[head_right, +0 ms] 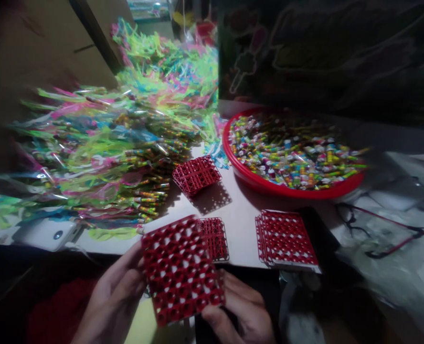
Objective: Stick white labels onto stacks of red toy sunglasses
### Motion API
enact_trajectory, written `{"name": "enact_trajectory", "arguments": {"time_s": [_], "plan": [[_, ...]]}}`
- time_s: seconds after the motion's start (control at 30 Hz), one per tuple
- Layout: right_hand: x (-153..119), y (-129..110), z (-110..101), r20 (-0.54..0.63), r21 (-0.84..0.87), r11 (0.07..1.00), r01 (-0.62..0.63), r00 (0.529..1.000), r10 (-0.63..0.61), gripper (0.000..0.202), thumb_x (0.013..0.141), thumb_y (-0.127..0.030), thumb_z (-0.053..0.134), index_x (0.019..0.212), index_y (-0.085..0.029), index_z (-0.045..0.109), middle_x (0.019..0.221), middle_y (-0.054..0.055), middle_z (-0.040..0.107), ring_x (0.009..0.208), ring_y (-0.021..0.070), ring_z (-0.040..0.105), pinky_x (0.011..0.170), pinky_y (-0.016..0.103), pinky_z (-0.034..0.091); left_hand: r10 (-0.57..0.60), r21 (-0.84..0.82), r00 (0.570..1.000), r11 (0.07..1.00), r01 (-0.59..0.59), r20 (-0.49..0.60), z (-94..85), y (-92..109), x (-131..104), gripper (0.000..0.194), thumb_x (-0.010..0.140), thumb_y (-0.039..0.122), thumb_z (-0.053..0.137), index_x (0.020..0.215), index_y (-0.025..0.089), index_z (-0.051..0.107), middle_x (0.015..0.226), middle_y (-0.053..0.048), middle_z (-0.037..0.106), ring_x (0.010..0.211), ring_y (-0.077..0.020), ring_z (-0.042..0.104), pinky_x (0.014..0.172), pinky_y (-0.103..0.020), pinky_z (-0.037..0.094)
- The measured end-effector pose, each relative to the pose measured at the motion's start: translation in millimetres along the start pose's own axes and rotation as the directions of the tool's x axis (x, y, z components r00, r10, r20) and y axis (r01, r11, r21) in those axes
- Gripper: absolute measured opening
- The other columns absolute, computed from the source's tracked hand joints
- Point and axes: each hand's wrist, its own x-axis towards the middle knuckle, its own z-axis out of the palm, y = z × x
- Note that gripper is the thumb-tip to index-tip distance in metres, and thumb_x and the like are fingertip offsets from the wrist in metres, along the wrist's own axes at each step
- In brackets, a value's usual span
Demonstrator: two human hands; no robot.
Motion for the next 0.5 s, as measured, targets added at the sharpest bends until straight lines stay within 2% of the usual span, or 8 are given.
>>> {"name": "enact_trajectory", "arguments": {"time_s": [0.07, 0.13, 0.2, 0.27, 0.33, 0.37, 0.43, 0.5], "plan": [[5, -1, -5, 0.101, 0.021, 0.997, 0.07, 0.992, -0.071, 0.038, 0.106, -0.059, 0.064, 0.107, -0.035, 0.093, 0.108, 0.006, 0.089, 0.09, 0.0294, 0.083, 0.093, 0.039, 0.069, -0.042, 0.024, 0.999, 0.999, 0.042, 0.003, 0.4, 4, 2, 0.048, 0.078, 0.045, 0.101, 0.119, 0.022, 0.089, 0.111, -0.013, 0.089, 0.102, -0.03, 0.085, 0.092, -0.035, 0.069], [7, 0, -11, 0.155, 0.016, 0.999, 0.043, 0.987, -0.045, 0.039, 0.1, -0.064, 0.072, 0.117, -0.034, 0.091, 0.112, 0.007, 0.088, 0.094, 0.0297, 0.083, 0.093, 0.039, 0.069, -0.027, 0.087, 0.999, 0.996, 0.024, 0.042, 1.9, 6, 1, 0.041, 0.079, 0.042, 0.101, 0.112, 0.02, 0.089, 0.106, -0.011, 0.09, 0.098, -0.0288, 0.086, 0.09, -0.033, 0.069], [7, 0, -17, 0.107, -0.008, 0.998, -0.06, 0.992, 0.06, 0.045, 0.094, -0.061, 0.081, 0.129, -0.031, 0.087, 0.118, 0.009, 0.087, 0.098, 0.0301, 0.084, 0.091, 0.037, 0.07, -0.027, 0.14, 0.997, 0.99, 0.017, 0.07, 4.0, 7, -2, 0.038, 0.077, 0.04, 0.102, 0.107, 0.021, 0.088, 0.096, -0.007, 0.09, 0.09, -0.0253, 0.086, 0.082, -0.027, 0.069], [4, -1, -17, -0.005, 0.0, 0.985, -0.171, 0.985, 0.171, 0.049, 0.093, -0.051, 0.084, 0.137, -0.03, 0.082, 0.124, 0.01, 0.085, 0.1, 0.0289, 0.084, 0.093, 0.037, 0.07, -0.068, 0.177, 0.993, 0.983, 0.05, 0.093, 6.1, 6, -6, 0.037, 0.076, 0.038, 0.103, 0.105, 0.024, 0.085, 0.087, -0.003, 0.089, 0.082, -0.0221, 0.086, 0.073, -0.022, 0.067], [3, -5, -12, -0.087, 0.036, 0.969, -0.246, 0.965, 0.248, 0.045, 0.093, -0.044, 0.085, 0.135, -0.029, 0.081, 0.129, 0.011, 0.084, 0.102, 0.0279, 0.083, 0.095, 0.037, 0.069, -0.073, 0.232, 0.99, 0.972, 0.044, 0.118, 6.6, 4, -11, 0.034, 0.079, 0.038, 0.101, 0.104, 0.026, 0.083, 0.086, -0.002, 0.088, 0.081, -0.021, 0.086, 0.071, -0.02, 0.066], [4, -7, -9, -0.098, 0.049, 0.961, -0.273, 0.956, 0.277, 0.042, 0.093, -0.041, 0.085, 0.132, -0.028, 0.082, 0.129, 0.011, 0.083, 0.104, 0.0279, 0.082, 0.095, 0.037, 0.069, -0.039, 0.269, 0.992, 0.963, 0.005, 0.122, 5.8, 4, -13, 0.03, 0.082, 0.04, 0.099, 0.103, 0.027, 0.083, 0.088, -0.001, 0.088, 0.083, -0.0206, 0.086, 0.073, -0.019, 0.066], [6, -13, -5, -0.069, 0.056, 0.953, -0.298, 0.951, 0.301, 0.032, 0.092, -0.04, 0.084, 0.122, -0.027, 0.084, 0.121, 0.009, 0.084, 0.1, 0.0265, 0.082, 0.094, 0.036, 0.069, 0.049, 0.356, 0.993, 0.931, -0.083, 0.104, 2.2, 3, -16, 0.025, 0.086, 0.045, 0.094, 0.1, 0.027, 0.085, 0.091, -0.002, 0.088, 0.086, -0.0205, 0.086, 0.076, -0.019, 0.067], [8, -17, -8, 0.026, 0.018, 0.948, -0.318, 0.948, 0.318, 0.027, 0.094, -0.041, 0.083, 0.118, -0.029, 0.085, 0.118, 0.006, 0.083, 0.1, 0.025, 0.081, 0.096, 0.036, 0.069, 0.115, 0.432, 0.992, 0.893, -0.128, 0.057, -3.1, 5, -19, 0.025, 0.087, 0.048, 0.092, 0.101, 0.027, 0.088, 0.093, -0.003, 0.088, 0.087, -0.0219, 0.087, 0.078, -0.019, 0.068]]}}
